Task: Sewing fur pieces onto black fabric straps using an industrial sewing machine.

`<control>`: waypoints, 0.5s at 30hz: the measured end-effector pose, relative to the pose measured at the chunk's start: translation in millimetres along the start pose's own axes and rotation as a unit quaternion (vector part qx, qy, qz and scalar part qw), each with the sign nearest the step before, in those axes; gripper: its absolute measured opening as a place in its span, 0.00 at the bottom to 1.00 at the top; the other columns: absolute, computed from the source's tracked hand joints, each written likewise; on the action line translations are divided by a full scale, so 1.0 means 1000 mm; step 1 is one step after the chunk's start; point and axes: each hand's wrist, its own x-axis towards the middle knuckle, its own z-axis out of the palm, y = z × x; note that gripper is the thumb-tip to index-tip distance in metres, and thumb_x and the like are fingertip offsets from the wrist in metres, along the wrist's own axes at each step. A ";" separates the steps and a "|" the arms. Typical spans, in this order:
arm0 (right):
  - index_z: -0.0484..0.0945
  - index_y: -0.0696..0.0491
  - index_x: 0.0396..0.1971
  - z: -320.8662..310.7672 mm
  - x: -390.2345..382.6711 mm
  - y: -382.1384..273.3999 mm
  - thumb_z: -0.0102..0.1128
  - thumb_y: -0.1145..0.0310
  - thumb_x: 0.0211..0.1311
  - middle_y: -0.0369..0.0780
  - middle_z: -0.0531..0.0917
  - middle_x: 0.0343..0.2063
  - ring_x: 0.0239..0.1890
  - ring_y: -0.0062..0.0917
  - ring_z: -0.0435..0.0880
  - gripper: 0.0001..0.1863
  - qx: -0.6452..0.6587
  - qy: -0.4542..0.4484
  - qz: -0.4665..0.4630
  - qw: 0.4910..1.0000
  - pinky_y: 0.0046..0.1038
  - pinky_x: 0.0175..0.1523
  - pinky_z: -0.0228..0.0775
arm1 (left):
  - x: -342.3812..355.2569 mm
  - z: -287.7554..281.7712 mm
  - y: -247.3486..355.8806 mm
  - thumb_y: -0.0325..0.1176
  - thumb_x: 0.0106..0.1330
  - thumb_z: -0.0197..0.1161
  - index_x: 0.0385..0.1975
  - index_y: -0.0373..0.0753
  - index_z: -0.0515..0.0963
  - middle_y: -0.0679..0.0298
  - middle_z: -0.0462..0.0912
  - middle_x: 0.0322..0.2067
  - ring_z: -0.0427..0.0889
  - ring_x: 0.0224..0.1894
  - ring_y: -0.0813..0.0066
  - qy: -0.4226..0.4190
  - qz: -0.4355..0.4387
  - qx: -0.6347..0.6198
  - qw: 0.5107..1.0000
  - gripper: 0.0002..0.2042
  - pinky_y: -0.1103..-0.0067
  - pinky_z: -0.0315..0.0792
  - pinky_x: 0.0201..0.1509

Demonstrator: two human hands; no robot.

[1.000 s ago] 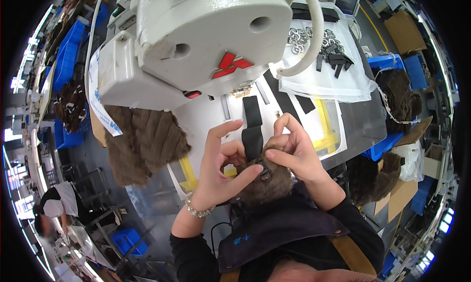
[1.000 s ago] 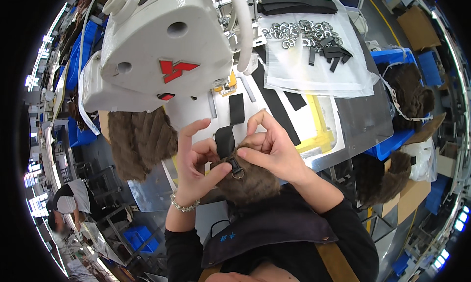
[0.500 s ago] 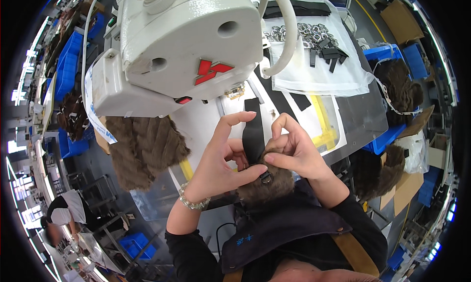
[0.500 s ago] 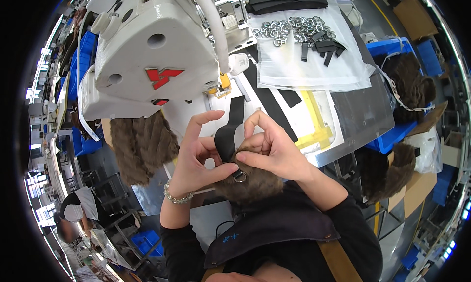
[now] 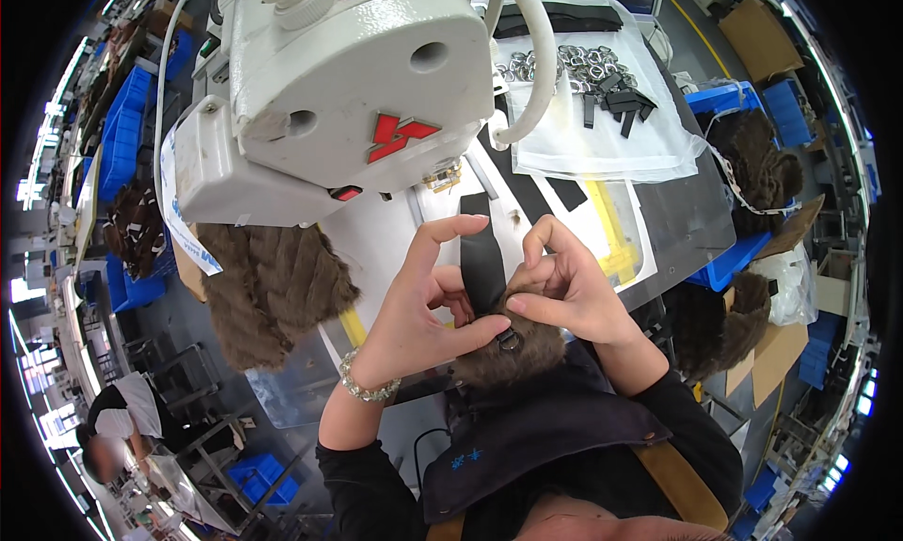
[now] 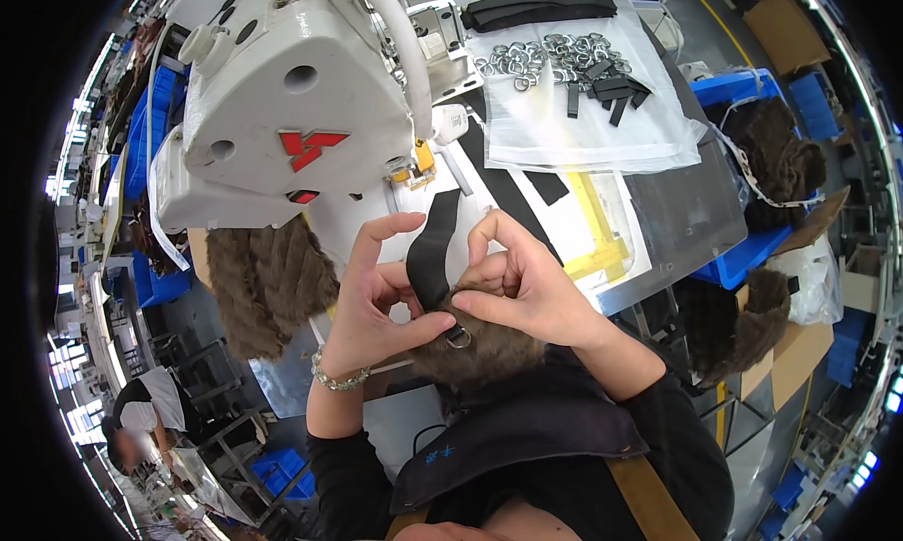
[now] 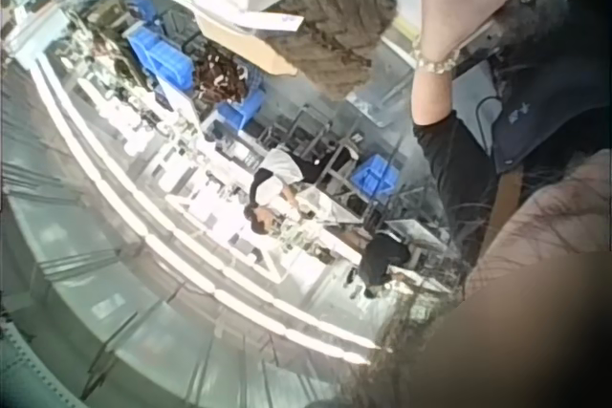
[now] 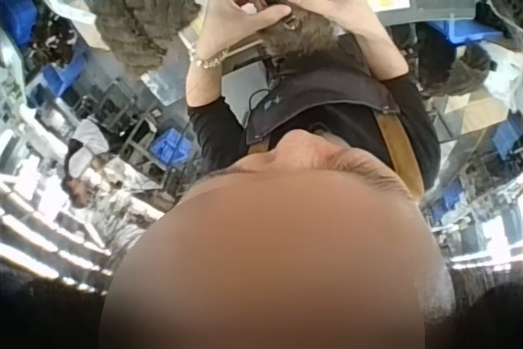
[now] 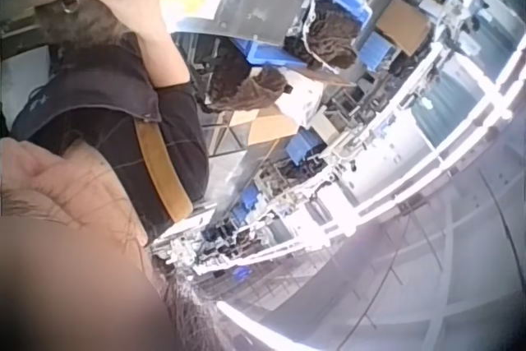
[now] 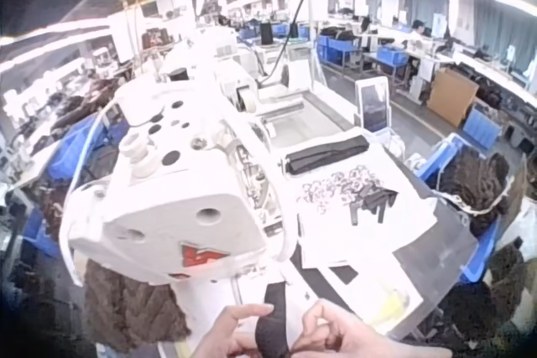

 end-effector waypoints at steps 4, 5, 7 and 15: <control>0.58 0.52 0.40 0.003 -0.001 -0.003 0.58 0.84 0.62 0.36 0.83 0.29 0.32 0.09 0.77 0.18 0.004 0.000 -0.001 1.000 0.13 0.35 0.65 | -0.003 0.001 -0.001 0.20 0.52 0.70 0.62 0.43 0.56 0.69 0.81 0.26 0.76 0.25 0.87 0.004 0.017 0.007 1.000 0.38 0.89 0.68 0.29; 0.58 0.52 0.40 0.002 -0.002 -0.003 0.58 0.84 0.62 0.36 0.83 0.29 0.32 0.09 0.77 0.18 0.000 0.001 -0.003 1.000 0.13 0.35 0.65 | -0.003 0.002 0.000 0.20 0.52 0.70 0.62 0.43 0.56 0.69 0.81 0.26 0.76 0.25 0.87 0.002 0.020 0.006 1.000 0.38 0.89 0.68 0.29; 0.58 0.52 0.39 0.000 -0.005 -0.002 0.57 0.84 0.62 0.36 0.83 0.29 0.32 0.09 0.77 0.18 -0.020 0.006 -0.001 1.000 0.14 0.36 0.65 | -0.004 0.004 0.005 0.21 0.52 0.71 0.62 0.43 0.57 0.68 0.81 0.26 0.76 0.25 0.87 0.006 0.023 0.029 0.999 0.38 0.89 0.68 0.29; 0.58 0.52 0.40 0.006 -0.014 -0.001 0.58 0.83 0.63 0.36 0.83 0.29 0.30 0.08 0.75 0.17 -0.007 0.021 -0.021 1.000 0.12 0.33 0.63 | -0.010 0.013 0.010 0.21 0.52 0.71 0.62 0.41 0.58 0.69 0.81 0.27 0.76 0.25 0.87 0.008 0.039 0.048 0.998 0.37 0.89 0.68 0.29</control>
